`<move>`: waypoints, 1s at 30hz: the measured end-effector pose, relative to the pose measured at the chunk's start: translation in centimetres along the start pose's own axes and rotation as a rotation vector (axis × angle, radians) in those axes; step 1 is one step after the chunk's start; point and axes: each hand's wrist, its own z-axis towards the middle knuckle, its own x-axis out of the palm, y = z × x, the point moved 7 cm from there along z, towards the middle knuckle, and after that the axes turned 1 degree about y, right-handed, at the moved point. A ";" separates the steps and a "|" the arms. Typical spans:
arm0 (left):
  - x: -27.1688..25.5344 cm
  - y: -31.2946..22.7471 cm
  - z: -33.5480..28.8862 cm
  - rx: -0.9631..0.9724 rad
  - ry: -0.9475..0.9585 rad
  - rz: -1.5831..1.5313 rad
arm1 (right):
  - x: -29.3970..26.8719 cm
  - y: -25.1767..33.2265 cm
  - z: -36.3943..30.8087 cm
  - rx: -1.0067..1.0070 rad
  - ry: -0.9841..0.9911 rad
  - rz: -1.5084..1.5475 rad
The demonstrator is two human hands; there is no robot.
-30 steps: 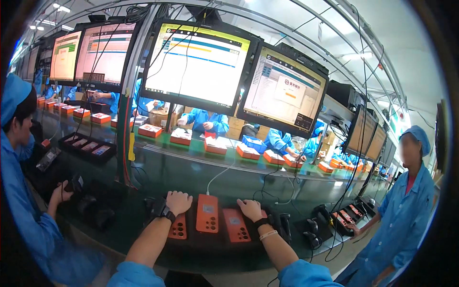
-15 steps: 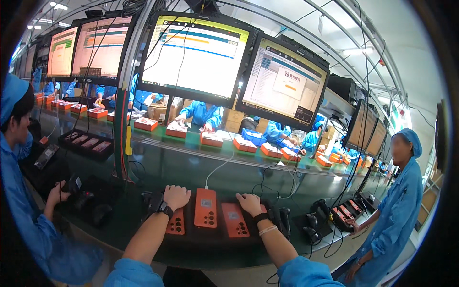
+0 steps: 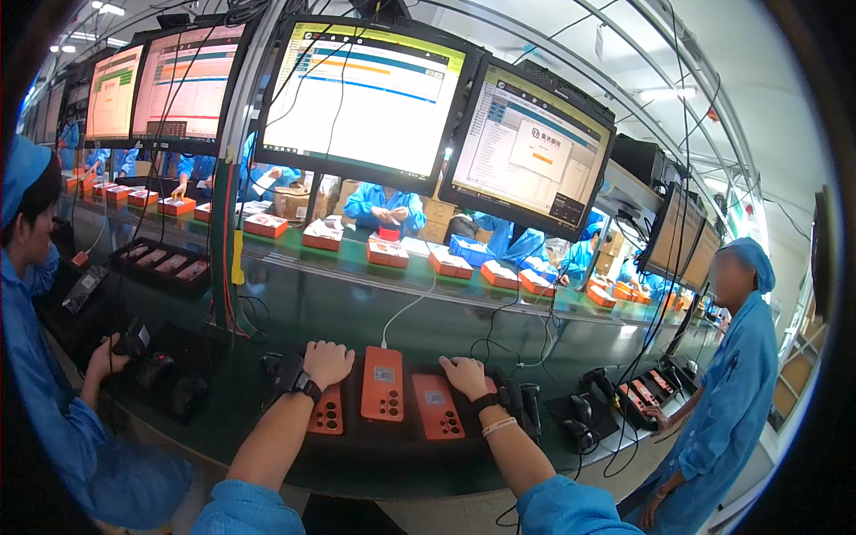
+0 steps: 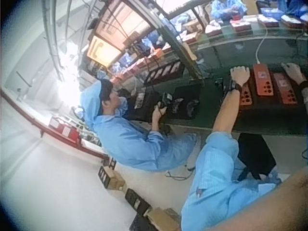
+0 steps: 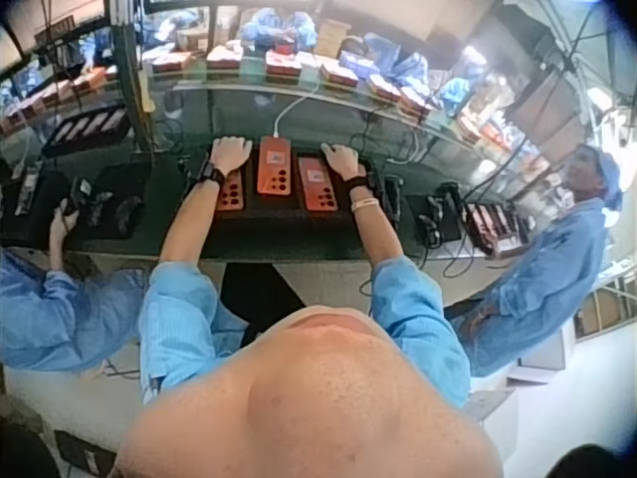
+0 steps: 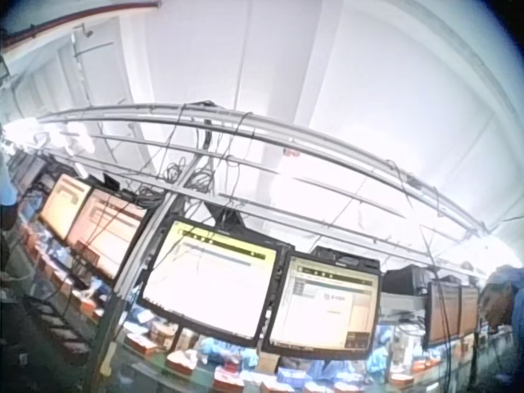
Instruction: Testing and scanning mobile devices on an assembly line conveyor.
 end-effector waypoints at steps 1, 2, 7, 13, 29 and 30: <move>0.0 0.0 0.0 0.003 0.004 -0.001 | 0.0 0.0 0.0 0.005 0.002 -0.007; -0.1 0.0 0.0 0.001 -0.007 -0.003 | 0.0 0.1 0.0 -0.001 0.002 0.003; 0.0 0.1 -0.1 0.002 0.007 0.002 | 0.1 0.2 0.0 -0.009 -0.001 -0.028; 0.2 0.2 0.1 0.003 -0.002 -0.001 | 0.2 0.2 0.1 -0.007 0.015 -0.011; -0.4 0.0 -0.2 -0.001 -0.021 -0.003 | -0.3 0.5 -0.1 -0.011 -0.035 -0.023; -0.4 0.0 -0.2 -0.001 -0.009 0.005 | -0.3 0.4 -0.1 -0.011 -0.040 -0.021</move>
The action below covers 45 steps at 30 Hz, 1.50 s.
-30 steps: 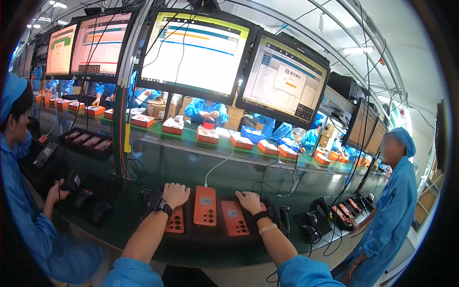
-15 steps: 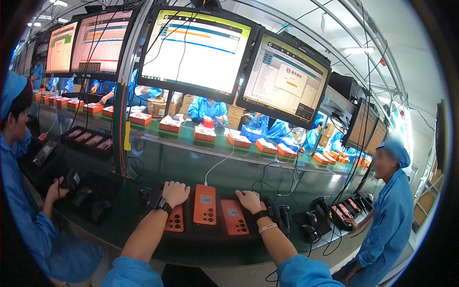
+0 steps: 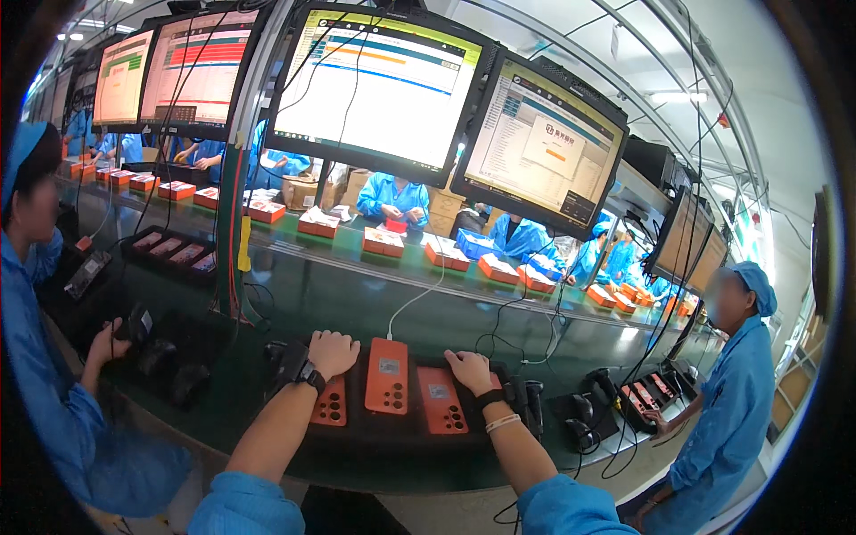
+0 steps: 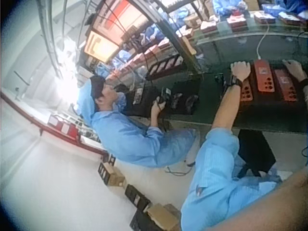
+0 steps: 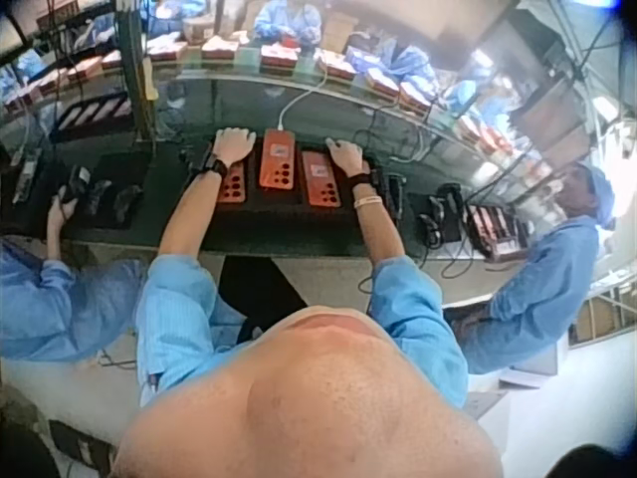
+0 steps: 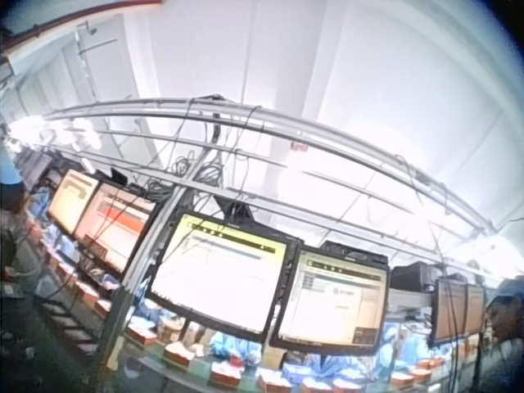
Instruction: Testing and scanning mobile devices on an assembly line conveyor.
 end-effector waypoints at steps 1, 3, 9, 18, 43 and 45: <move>0.1 0.0 0.0 0.003 0.013 0.012 | 0.0 -0.1 0.0 0.008 -0.011 -0.006; 0.1 0.0 0.1 -0.003 0.020 0.013 | 0.2 -0.2 0.1 -0.006 -0.015 -0.008; 0.2 0.1 0.1 0.009 -0.017 0.015 | 0.7 -0.5 0.3 0.005 0.034 -0.004; 0.3 0.2 0.2 0.009 -0.038 0.013 | 0.3 -0.1 0.2 -0.031 0.001 -0.011; 1.3 0.7 0.3 0.013 -0.148 -0.056 | 0.1 0.3 0.2 -0.001 0.033 0.022; 1.5 0.8 0.3 0.011 -0.151 -0.064 | 0.1 0.0 0.4 0.055 0.022 0.037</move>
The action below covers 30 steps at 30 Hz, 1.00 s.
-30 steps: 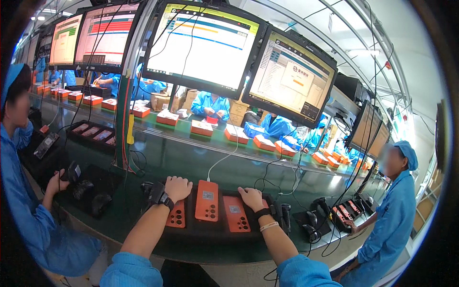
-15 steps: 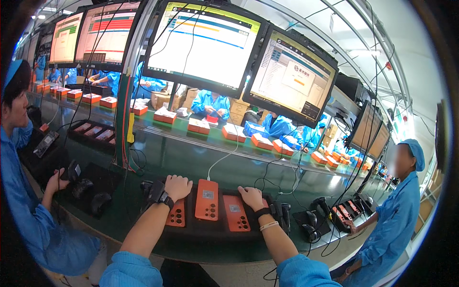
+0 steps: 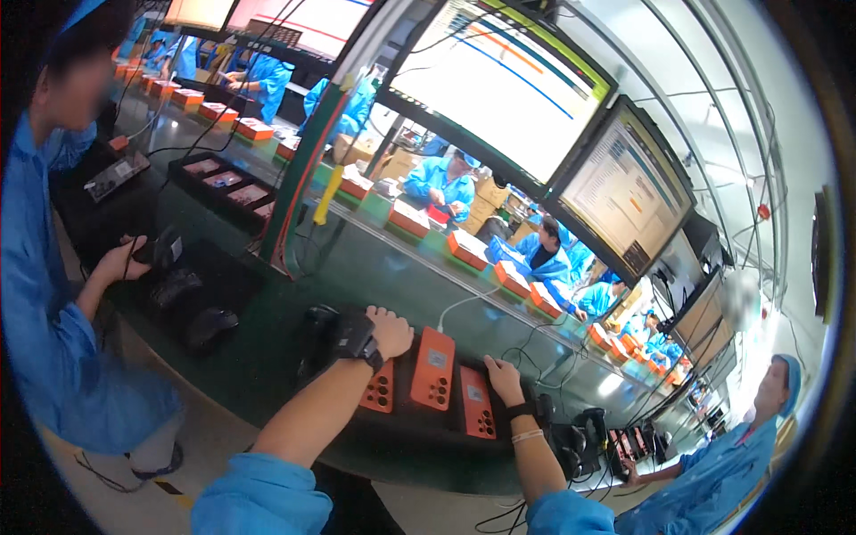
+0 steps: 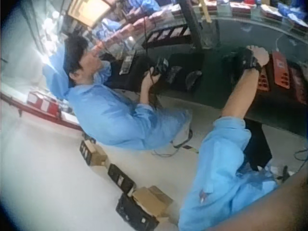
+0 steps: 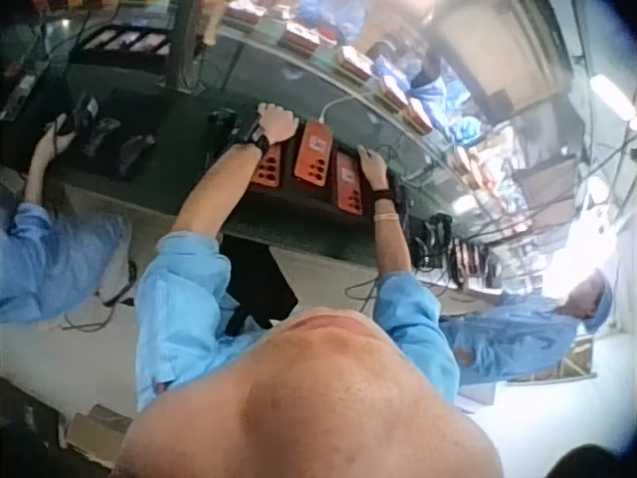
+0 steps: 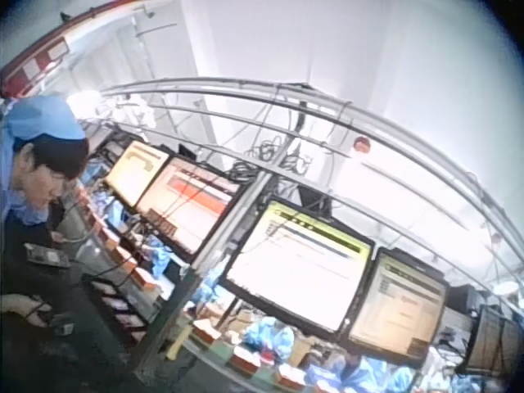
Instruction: Testing and scanning mobile devices on an assembly line conveyor.
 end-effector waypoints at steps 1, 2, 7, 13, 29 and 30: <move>0.0 -0.1 0.0 0.007 -0.001 0.005 | 0.1 0.1 0.1 -0.017 0.016 0.003; -0.2 -0.1 -0.2 0.003 -0.022 0.007 | 0.2 0.0 0.1 -0.004 0.024 0.022; -0.4 -0.5 -0.4 -0.049 0.001 0.039 | 0.1 -0.2 0.1 0.048 0.034 0.070; -0.8 -0.6 -0.4 -0.101 -0.073 0.032 | -0.1 0.3 0.1 0.040 0.029 0.059; -0.9 -0.7 -0.3 0.020 -0.191 0.030 | -0.2 0.3 0.2 0.020 0.022 -0.017; -0.8 -0.6 -0.2 0.013 -0.174 0.022 | -0.4 0.9 0.0 0.022 0.027 0.005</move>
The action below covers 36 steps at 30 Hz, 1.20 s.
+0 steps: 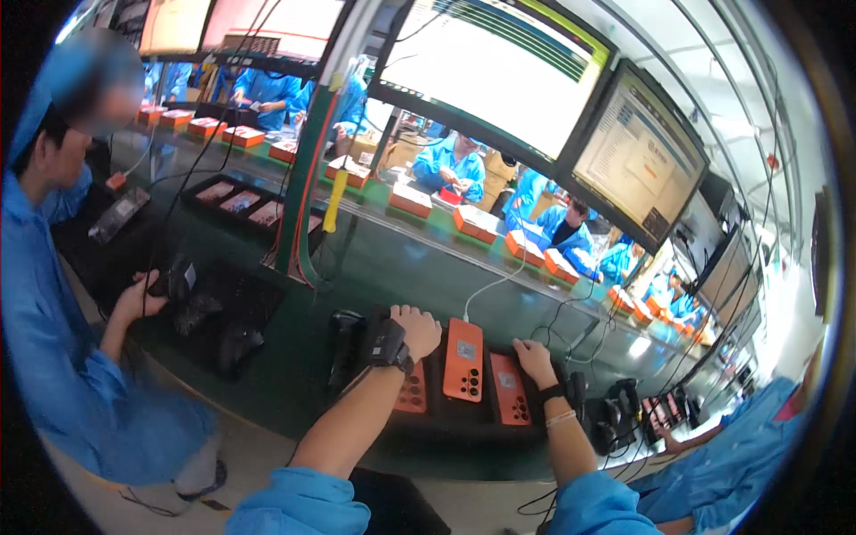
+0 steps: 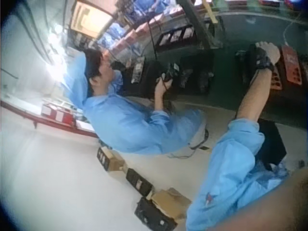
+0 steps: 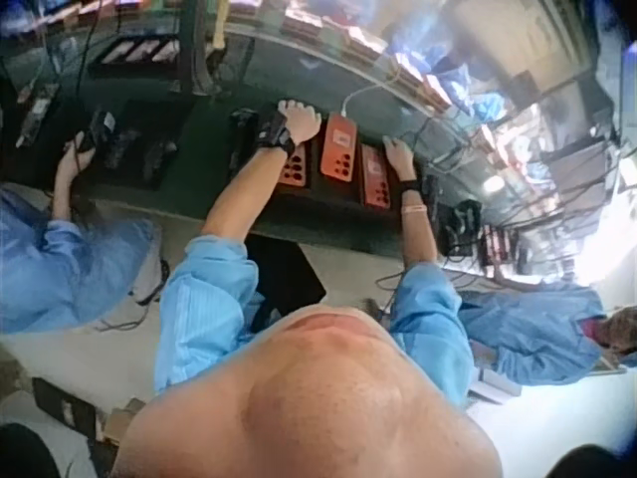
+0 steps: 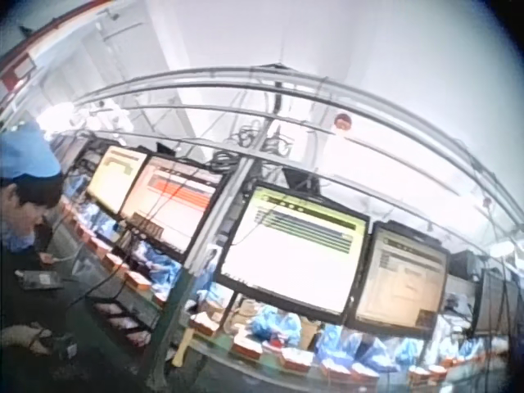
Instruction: Testing and scanning mobile devices on an assembly line conveyor.
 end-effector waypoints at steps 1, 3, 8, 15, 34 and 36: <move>0.4 0.1 0.0 -0.006 0.052 -0.017 | -0.5 1.4 -0.3 -0.093 -0.053 0.107; 0.7 0.1 0.3 0.002 0.114 0.038 | -1.3 4.2 -0.3 -0.180 -0.124 0.246; 0.6 -0.1 0.4 -0.011 0.124 0.071 | 0.7 11.2 0.8 -0.357 -0.073 0.342; 0.2 -0.3 0.4 -0.011 0.081 0.071 | 5.9 11.6 2.4 -0.050 0.360 0.709; -3.8 4.9 6.8 0.069 0.266 -0.212 | 3.5 11.2 0.0 -0.076 0.224 0.989; -3.3 8.2 8.3 0.010 0.305 -0.145 | 3.8 11.8 -0.1 -0.133 0.227 0.861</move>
